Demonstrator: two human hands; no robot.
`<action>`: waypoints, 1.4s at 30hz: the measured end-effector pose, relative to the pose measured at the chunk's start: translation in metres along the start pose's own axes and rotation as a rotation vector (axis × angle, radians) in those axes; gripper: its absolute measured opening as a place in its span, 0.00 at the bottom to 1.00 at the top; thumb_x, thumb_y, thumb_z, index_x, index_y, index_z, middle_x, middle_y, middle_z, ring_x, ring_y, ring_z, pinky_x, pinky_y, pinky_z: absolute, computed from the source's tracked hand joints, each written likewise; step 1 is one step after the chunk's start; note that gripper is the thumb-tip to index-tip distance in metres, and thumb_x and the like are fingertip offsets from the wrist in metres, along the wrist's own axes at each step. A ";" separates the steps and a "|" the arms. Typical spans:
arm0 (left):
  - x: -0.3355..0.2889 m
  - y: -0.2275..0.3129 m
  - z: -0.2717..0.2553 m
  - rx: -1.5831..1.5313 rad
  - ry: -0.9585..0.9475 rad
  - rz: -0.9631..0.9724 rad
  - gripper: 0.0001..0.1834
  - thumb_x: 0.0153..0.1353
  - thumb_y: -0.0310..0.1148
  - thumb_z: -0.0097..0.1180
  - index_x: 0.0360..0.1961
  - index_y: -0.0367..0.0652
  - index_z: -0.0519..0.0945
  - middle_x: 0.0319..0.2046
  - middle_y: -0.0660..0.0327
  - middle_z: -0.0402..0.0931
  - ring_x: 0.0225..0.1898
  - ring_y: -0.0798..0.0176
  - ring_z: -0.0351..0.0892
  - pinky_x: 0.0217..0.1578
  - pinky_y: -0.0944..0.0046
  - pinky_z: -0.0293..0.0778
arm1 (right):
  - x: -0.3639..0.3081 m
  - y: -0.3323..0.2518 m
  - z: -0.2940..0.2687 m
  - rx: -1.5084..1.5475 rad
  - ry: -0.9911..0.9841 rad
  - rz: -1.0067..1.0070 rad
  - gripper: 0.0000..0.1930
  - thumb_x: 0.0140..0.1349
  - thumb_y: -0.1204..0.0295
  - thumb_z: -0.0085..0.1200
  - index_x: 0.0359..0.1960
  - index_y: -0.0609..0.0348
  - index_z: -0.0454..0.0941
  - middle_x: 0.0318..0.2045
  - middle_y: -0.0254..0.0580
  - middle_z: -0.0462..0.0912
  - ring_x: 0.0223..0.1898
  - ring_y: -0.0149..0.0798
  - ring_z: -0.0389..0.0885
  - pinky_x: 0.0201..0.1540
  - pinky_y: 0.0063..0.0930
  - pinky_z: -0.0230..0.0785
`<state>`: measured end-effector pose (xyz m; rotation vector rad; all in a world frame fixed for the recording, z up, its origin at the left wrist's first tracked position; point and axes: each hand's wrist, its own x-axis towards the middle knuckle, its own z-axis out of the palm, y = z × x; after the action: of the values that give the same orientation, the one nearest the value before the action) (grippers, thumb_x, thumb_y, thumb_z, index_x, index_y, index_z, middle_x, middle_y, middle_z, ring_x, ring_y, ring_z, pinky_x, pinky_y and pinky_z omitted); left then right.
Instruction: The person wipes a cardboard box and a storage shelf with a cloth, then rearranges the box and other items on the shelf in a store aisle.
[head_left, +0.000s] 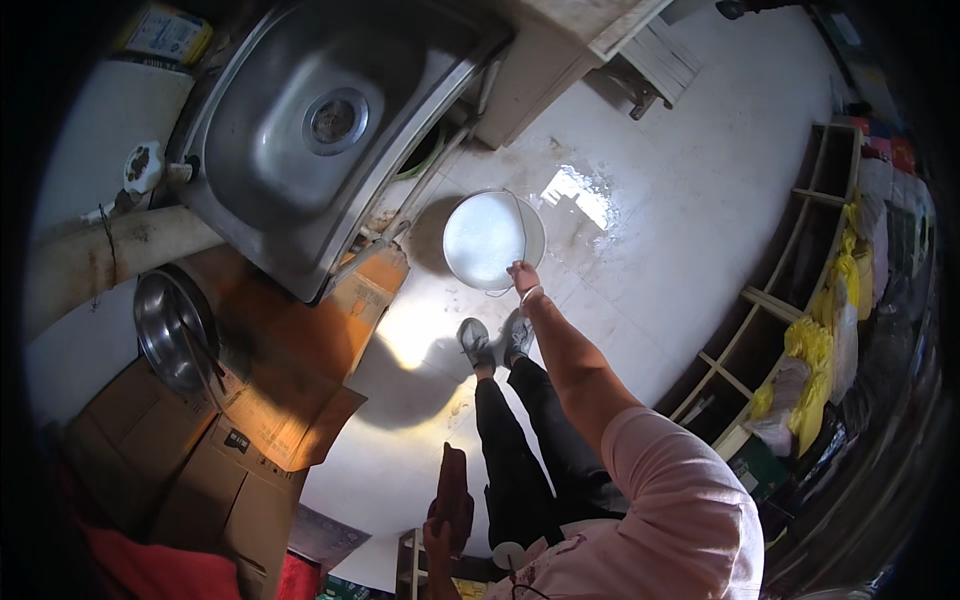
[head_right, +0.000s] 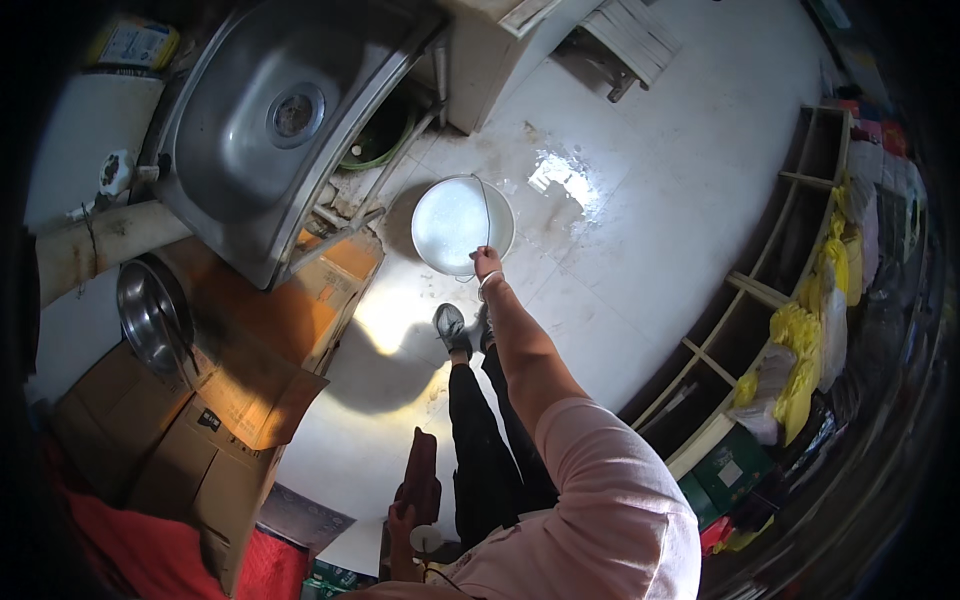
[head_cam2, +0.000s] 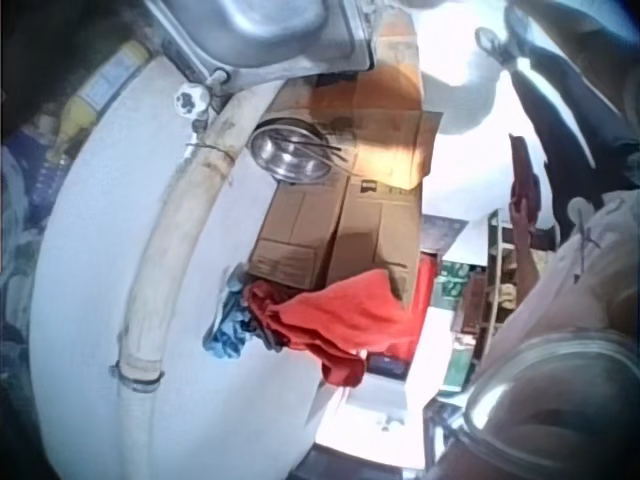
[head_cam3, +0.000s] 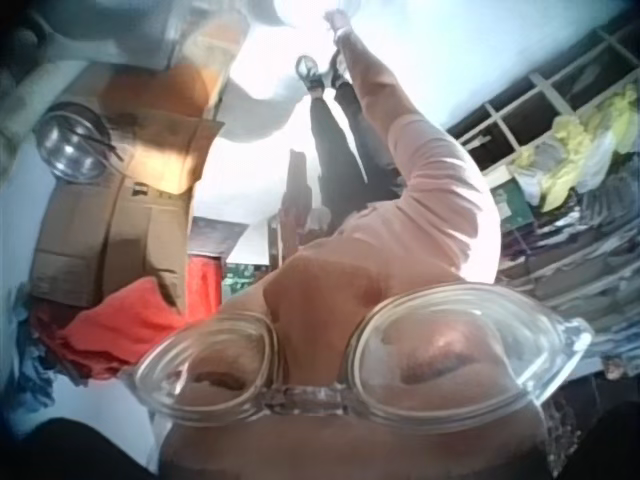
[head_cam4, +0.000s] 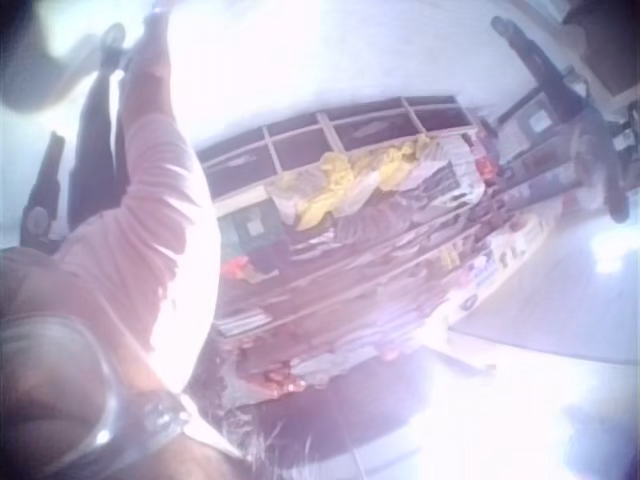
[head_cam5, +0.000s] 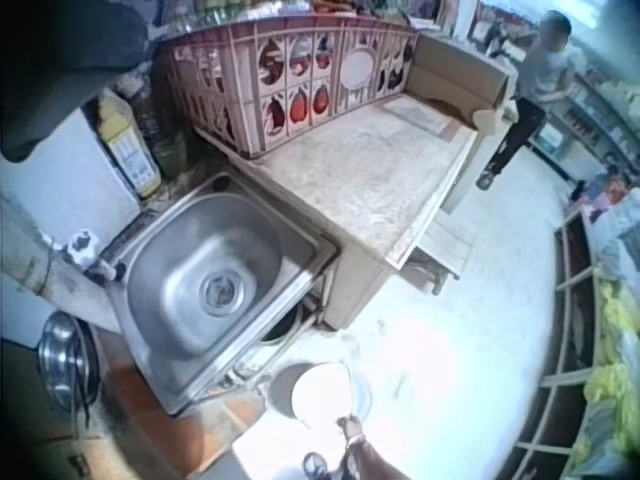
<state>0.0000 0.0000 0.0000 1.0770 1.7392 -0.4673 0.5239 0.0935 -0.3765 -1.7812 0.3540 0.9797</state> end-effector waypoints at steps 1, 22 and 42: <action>0.009 0.021 0.002 -0.034 -0.012 0.045 0.25 0.58 0.42 0.59 0.51 0.37 0.71 0.46 0.52 0.74 0.51 0.55 0.71 0.52 0.58 0.67 | -0.003 -0.002 -0.014 -0.131 0.131 -0.165 0.14 0.57 0.67 0.51 0.42 0.62 0.76 0.38 0.45 0.81 0.34 0.40 0.81 0.41 0.31 0.71; -0.180 0.430 0.082 0.122 -1.012 0.657 0.25 0.63 0.36 0.56 0.58 0.44 0.62 0.53 0.55 0.67 0.52 0.61 0.68 0.51 0.62 0.68 | -0.458 -0.236 -0.290 0.102 -0.498 0.194 0.32 0.65 0.41 0.40 0.46 0.60 0.77 0.39 0.43 0.83 0.41 0.36 0.81 0.48 0.31 0.73; -0.413 0.607 0.542 0.988 -1.244 1.305 0.28 0.61 0.54 0.53 0.47 0.38 0.77 0.39 0.46 0.75 0.41 0.53 0.75 0.42 0.56 0.71 | -0.434 -0.378 -0.710 1.143 0.278 -0.460 0.04 0.65 0.67 0.53 0.33 0.46 0.72 0.24 0.20 0.72 0.28 0.20 0.72 0.35 0.17 0.68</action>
<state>0.8443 -0.2543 0.2353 1.7163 -0.4923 -0.8398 0.8147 -0.4566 0.2936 -0.8514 0.5081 0.0911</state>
